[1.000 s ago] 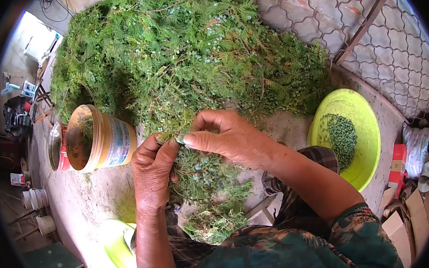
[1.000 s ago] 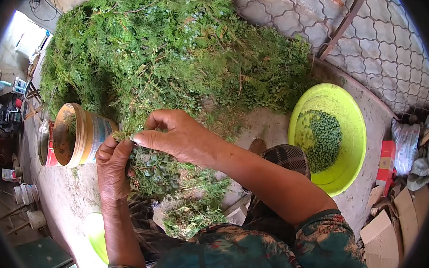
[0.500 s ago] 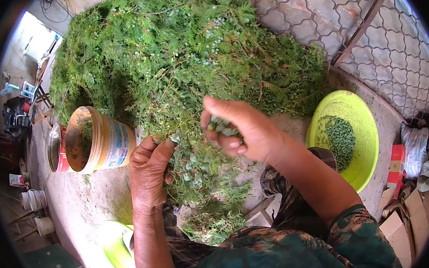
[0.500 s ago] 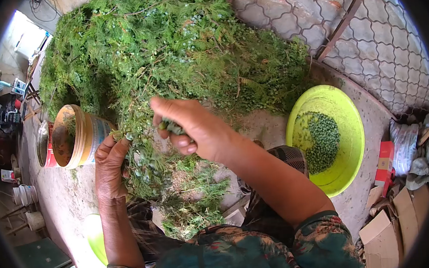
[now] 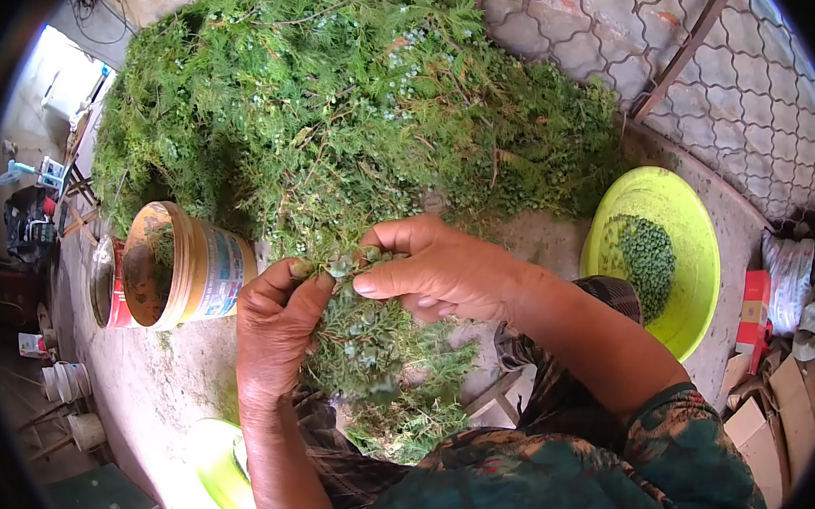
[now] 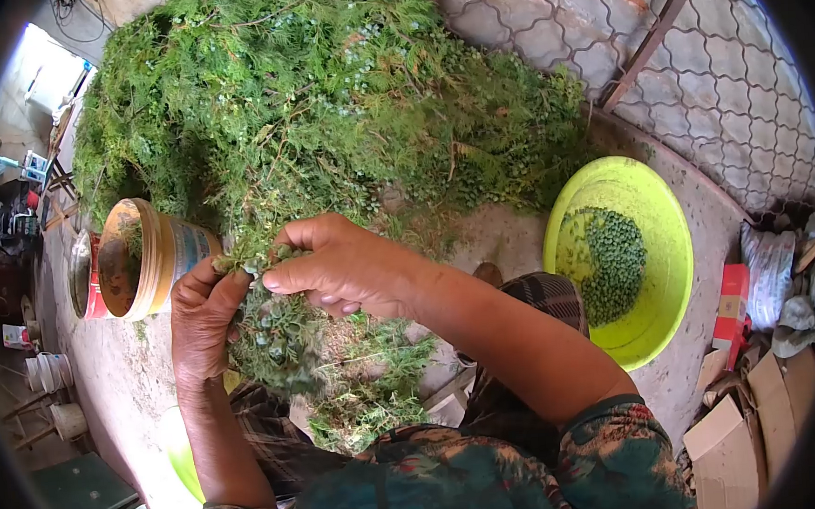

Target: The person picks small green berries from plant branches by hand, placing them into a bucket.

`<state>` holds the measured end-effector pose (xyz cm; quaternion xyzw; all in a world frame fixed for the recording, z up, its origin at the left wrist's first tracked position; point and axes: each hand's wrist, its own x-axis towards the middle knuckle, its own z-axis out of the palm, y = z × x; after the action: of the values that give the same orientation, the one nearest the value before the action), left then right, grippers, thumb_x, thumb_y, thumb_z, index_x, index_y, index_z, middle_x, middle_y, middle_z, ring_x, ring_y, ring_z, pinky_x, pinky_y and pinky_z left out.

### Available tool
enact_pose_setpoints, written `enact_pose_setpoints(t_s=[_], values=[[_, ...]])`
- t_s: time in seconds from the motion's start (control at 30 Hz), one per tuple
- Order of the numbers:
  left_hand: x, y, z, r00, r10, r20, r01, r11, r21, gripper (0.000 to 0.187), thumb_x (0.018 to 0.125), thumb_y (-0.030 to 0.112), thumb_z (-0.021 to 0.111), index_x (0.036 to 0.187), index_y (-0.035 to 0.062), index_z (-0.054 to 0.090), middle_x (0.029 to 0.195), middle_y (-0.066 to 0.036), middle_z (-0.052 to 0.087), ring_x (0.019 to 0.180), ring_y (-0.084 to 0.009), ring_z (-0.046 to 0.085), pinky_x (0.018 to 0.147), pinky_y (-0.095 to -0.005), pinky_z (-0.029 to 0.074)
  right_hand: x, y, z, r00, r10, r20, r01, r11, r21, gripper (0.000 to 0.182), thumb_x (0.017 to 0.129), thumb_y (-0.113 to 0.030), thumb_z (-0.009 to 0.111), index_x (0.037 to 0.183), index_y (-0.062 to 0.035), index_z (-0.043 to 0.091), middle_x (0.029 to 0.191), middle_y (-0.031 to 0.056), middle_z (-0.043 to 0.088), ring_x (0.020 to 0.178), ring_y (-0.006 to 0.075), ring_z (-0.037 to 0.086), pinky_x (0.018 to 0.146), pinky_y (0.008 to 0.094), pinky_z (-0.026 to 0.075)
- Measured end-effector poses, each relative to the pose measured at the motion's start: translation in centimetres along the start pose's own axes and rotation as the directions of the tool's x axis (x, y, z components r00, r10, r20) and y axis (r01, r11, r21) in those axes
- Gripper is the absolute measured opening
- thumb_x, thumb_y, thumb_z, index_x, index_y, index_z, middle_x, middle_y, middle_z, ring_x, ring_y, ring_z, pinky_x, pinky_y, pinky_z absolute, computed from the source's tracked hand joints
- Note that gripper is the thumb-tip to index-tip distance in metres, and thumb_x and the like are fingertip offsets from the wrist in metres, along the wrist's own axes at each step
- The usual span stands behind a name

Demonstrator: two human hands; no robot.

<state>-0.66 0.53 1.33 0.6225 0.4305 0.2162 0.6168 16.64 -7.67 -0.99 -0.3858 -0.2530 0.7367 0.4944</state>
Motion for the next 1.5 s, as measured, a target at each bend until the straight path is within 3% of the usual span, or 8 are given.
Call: enact_pose_setpoints(t_s=[0.43,0.6,0.7,0.73,0.83,1.1,1.33,1.5], values=[[0.4,-0.3,-2.2,1.0,0.02,0.004,-0.02,1.0,-0.011,0.01,0.08,0.014,0.068,0.084,0.0063,0.063,0.063,0.007,0.056,0.045,0.0022,0.04,0.037,-0.0147,0.027,-5.3,-3.7,-2.9,0.894,-0.344,-0.288,0.272,0.926,-0.262,0.015,0.082,-0.013,0.057,0.094,-0.0036,0.06,0.063,-0.0032,0.048,0.042,0.0005,0.031,0.036,0.0177,0.023],[0.7,-0.5,-2.8,1.0,0.01,-0.022,-0.011,0.998,-0.064,0.013,0.077,0.016,0.071,0.085,0.0085,0.064,0.062,0.009,0.056,0.044,0.0029,0.042,0.035,-0.0133,0.028,-13.4,-5.5,-8.0,0.432,-0.623,-0.652,0.256,0.778,-0.574,0.018,0.087,-0.023,0.052,0.09,-0.0069,0.058,0.068,-0.0041,0.047,0.041,-0.0008,0.031,0.035,0.0159,0.021],[0.4,-0.4,-2.5,0.999,-0.024,-0.032,0.02,0.991,-0.132,0.013,0.077,0.016,0.07,0.085,0.0085,0.064,0.061,0.008,0.056,0.042,0.0026,0.042,0.034,-0.0129,0.028,-20.5,3.2,-23.8,0.039,-0.657,-0.753,-0.56,0.61,-0.561,0.026,0.084,-0.029,0.054,0.088,-0.003,0.055,0.069,0.0037,0.053,0.046,0.0131,0.049,0.042,0.0263,0.038],[0.3,-0.3,-2.5,0.999,-0.022,-0.036,0.017,0.991,-0.133,0.013,0.077,0.016,0.07,0.085,0.0085,0.064,0.061,0.008,0.056,0.042,0.0026,0.042,0.034,-0.0129,0.028,-24.1,10.2,-30.9,0.264,-0.848,-0.46,-0.871,-0.005,-0.491,0.029,0.081,-0.024,0.055,0.097,-0.0005,0.06,0.072,0.011,0.059,0.064,0.0211,0.061,0.059,0.0321,0.047],[0.2,-0.1,-2.0,1.0,-0.009,-0.002,0.008,0.992,-0.128,0.009,0.081,0.015,0.067,0.081,0.0067,0.063,0.06,0.007,0.054,0.043,0.002,0.04,0.034,-0.0141,0.03,-23.5,9.1,-22.5,0.18,-0.633,-0.753,-0.981,-0.176,-0.086,0.034,0.08,-0.021,0.056,0.106,0.0,0.061,0.076,0.0144,0.062,0.081,0.0229,0.063,0.071,0.0318,0.047],[0.0,-0.8,0.2,0.997,0.063,0.034,-0.06,0.994,-0.089,0.012,0.084,0.013,0.064,0.092,0.0057,0.061,0.063,0.006,0.055,0.047,0.0014,0.042,0.037,-0.0144,0.033,-5.6,-2.3,0.6,0.723,-0.67,-0.169,0.375,0.586,-0.718,0.017,0.081,-0.015,0.067,0.079,-0.0019,0.056,0.064,0.0029,0.053,0.056,0.0068,0.047,0.049,0.0247,0.04],[-0.3,-0.6,-0.1,0.994,0.108,0.029,-0.105,0.99,-0.095,0.011,0.085,0.01,0.062,0.095,0.0042,0.059,0.066,0.005,0.056,0.049,0.0011,0.043,0.038,-0.0152,0.034,0.8,-0.3,1.9,0.682,-0.713,0.165,0.359,0.129,-0.924,0.022,0.075,-0.013,0.064,0.085,-0.0007,0.049,0.074,0.0181,0.054,0.069,0.0385,0.054,0.059,0.0423,0.044],[0.1,-0.8,-1.5,0.995,0.082,0.058,-0.076,0.992,-0.102,0.01,0.085,0.017,0.063,0.086,0.0068,0.062,0.063,0.007,0.054,0.047,0.0017,0.042,0.037,-0.0144,0.032,-0.4,-1.5,-1.5,0.822,-0.564,-0.077,0.523,0.802,-0.288,0.011,0.084,-0.013,0.053,0.092,-0.0056,0.054,0.08,0.005,0.058,0.063,0.0117,0.056,0.044,0.0265,0.041]])
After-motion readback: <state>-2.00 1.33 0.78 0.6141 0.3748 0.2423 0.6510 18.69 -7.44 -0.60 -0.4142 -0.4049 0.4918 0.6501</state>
